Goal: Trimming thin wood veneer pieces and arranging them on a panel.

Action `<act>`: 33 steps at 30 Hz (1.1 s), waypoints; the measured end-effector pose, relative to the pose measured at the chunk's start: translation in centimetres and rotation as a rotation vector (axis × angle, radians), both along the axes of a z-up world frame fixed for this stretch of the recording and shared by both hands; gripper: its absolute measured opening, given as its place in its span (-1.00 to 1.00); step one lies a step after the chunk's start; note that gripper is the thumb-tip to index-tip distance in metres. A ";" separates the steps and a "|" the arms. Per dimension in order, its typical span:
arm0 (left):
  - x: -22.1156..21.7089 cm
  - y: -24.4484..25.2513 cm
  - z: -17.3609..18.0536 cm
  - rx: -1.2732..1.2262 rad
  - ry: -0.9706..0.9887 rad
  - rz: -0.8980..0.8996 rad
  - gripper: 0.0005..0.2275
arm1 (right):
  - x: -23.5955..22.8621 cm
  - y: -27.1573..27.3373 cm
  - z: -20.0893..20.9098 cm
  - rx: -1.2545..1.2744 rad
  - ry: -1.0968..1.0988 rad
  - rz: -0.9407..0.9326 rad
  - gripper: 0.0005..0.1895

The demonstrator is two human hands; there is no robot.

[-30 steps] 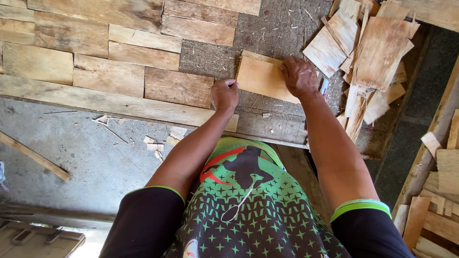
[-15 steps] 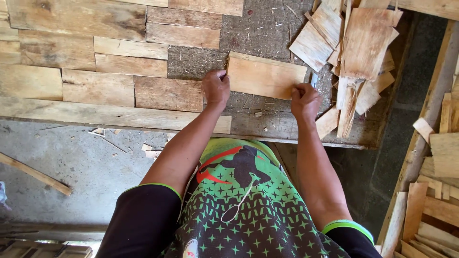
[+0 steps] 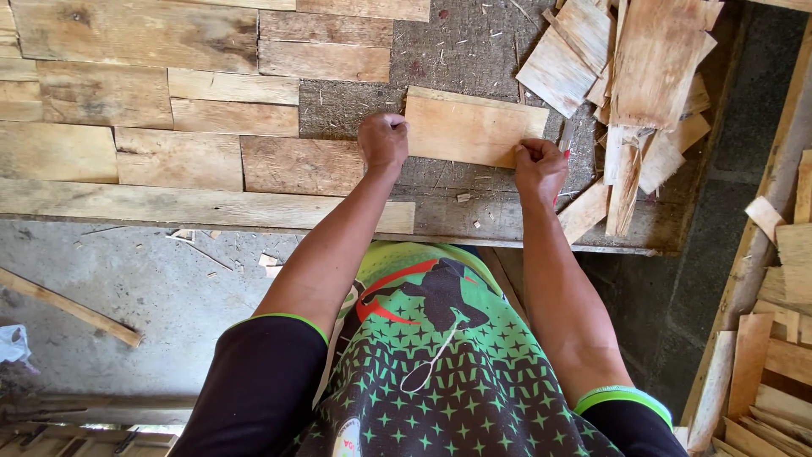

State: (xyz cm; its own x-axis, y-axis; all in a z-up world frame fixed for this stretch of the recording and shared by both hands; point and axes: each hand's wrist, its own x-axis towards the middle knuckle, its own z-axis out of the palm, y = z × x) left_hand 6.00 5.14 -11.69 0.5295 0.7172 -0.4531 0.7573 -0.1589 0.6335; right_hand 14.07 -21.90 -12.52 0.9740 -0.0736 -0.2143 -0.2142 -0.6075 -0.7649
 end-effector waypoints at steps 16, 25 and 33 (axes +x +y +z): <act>0.6 -0.5 -0.3 -0.045 0.021 0.041 -0.83 | -0.8 2.5 3.6 -0.290 0.109 -0.050 -0.62; 3.3 0.7 1.0 -0.189 -0.092 0.157 -0.78 | 3.0 2.8 3.7 -0.229 -0.116 0.016 -0.64; 6.4 0.2 2.3 0.000 -0.001 0.114 -0.64 | 8.8 1.9 -0.8 -0.399 -0.119 0.306 -0.86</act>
